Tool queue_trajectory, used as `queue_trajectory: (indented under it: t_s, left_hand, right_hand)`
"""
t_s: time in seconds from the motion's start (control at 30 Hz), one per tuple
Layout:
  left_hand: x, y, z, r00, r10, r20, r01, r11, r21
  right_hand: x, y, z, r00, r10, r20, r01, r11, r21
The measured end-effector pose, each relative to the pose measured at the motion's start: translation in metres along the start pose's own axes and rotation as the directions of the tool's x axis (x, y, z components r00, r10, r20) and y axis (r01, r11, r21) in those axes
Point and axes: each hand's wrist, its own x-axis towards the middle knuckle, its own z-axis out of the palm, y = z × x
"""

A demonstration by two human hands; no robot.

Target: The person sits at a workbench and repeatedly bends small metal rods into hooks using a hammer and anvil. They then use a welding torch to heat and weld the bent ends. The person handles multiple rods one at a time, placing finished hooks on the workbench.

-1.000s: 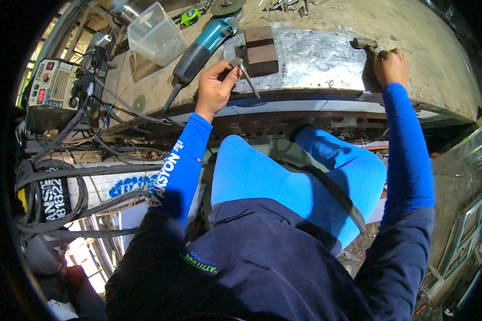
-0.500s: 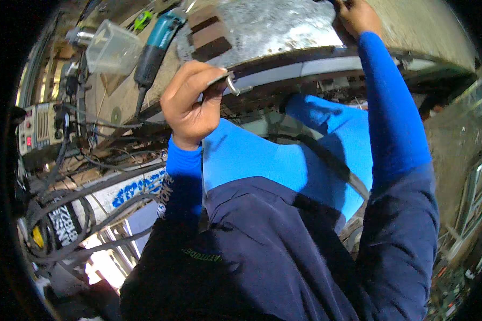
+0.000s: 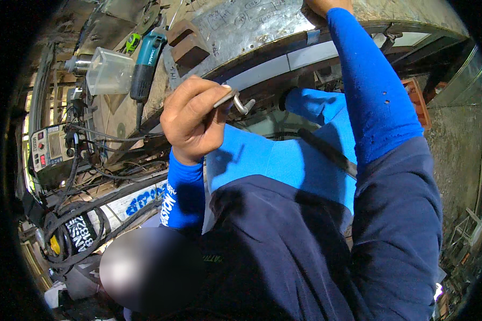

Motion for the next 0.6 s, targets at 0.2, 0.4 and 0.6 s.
queue_trajectory:
  t_s: [0.2,0.4,0.6]
  left_hand:
    - [0.004,0.005,0.007,1.0,-0.002,-0.009,0.002,1.0,-0.006]
    - [0.002,0.026,0.006,0.979,-0.203,-0.008,0.202,0.979,-0.025]
    - [-0.001,0.034,0.007,0.948,-0.315,-0.044,0.307,0.942,-0.137]
  right_hand:
    - [-0.004,-0.004,-0.002,1.0,0.014,-0.001,-0.014,0.996,0.086]
    - [-0.005,-0.005,-0.003,1.0,-0.015,-0.024,0.018,0.993,0.115]
    - [-0.002,0.002,0.004,0.997,-0.037,-0.066,0.045,0.991,0.125]
